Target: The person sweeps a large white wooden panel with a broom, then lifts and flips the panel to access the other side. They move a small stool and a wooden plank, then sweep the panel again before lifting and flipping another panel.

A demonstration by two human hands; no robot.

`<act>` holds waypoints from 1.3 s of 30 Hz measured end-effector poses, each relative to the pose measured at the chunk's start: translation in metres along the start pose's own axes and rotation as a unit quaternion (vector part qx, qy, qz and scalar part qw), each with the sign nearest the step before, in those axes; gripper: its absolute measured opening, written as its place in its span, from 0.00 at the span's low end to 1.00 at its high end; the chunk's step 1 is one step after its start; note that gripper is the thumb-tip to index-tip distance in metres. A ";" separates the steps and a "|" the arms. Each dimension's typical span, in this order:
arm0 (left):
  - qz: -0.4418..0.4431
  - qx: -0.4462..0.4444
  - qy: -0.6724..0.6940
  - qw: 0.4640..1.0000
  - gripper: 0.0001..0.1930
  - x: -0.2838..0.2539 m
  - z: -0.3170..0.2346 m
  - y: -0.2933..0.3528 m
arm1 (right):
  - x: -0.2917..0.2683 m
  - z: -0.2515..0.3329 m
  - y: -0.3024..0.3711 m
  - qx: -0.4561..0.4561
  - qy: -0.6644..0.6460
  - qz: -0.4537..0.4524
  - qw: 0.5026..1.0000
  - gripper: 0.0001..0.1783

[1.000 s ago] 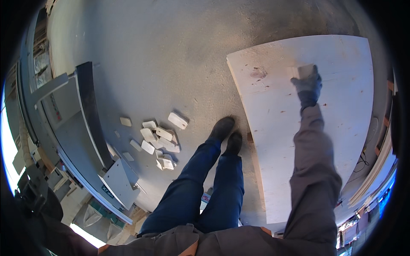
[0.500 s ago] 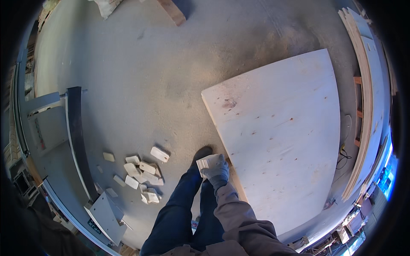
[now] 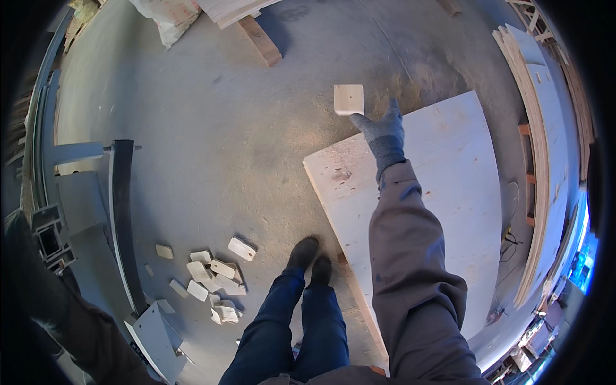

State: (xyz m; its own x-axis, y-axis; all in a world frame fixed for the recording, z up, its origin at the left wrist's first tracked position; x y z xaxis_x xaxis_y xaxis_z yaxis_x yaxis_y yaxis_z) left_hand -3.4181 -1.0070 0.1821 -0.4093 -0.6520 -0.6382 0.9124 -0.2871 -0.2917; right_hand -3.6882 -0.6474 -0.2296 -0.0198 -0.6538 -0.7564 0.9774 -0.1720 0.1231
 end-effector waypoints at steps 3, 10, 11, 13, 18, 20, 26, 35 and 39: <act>-0.018 -0.009 0.096 0.995 0.08 0.014 0.008 -0.003 | -0.017 -0.022 0.032 0.012 -0.073 0.116 0.991 0.51; -0.080 -0.199 0.265 0.940 0.04 0.007 0.026 -0.038 | -0.074 -0.208 0.261 0.114 0.113 0.273 0.949 0.38; -0.078 -0.199 0.270 0.939 0.04 0.006 0.027 -0.046 | -0.099 -0.239 0.305 0.134 0.140 0.285 0.939 0.37; -0.057 -0.210 0.248 0.944 0.05 0.016 0.029 -0.044 | -0.153 -0.266 0.389 0.234 0.163 0.338 0.897 0.38; -0.047 -0.232 0.209 0.949 0.06 0.020 0.052 -0.048 | -0.237 -0.367 0.537 0.373 0.216 0.479 0.765 0.15; -0.032 -0.241 0.192 0.951 0.07 0.033 0.053 -0.047 | -0.234 -0.469 0.578 0.284 0.267 0.454 0.801 0.24; -0.009 -0.242 0.200 0.949 0.09 0.039 0.051 -0.058 | -0.242 -0.386 0.518 0.487 0.069 0.280 0.824 0.16; 0.018 -0.230 0.232 0.945 0.10 0.034 0.067 -0.039 | -0.183 -0.265 0.413 0.383 -0.065 0.269 0.882 0.30; -0.028 -0.226 0.236 0.945 0.10 0.036 0.064 -0.052 | -0.184 -0.232 0.410 0.365 -0.084 0.277 0.885 0.34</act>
State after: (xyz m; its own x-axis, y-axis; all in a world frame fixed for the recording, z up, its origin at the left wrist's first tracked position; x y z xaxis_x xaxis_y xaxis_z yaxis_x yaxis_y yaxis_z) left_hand -3.4799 -1.0606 0.2196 -0.5115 -0.2287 -0.8283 0.8367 0.0870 -0.5407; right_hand -3.2354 -0.4265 -0.1893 0.3288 -0.8762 -0.3524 0.4519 -0.1816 0.8734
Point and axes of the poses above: each hand's wrist, its own y-axis away from the middle knuckle, its own x-axis out of the palm, z = x × y, the point moved 6 cm from there along -y, towards the middle knuckle, and after that the axes turned 6 degrees about x, right-handed, at the moved point
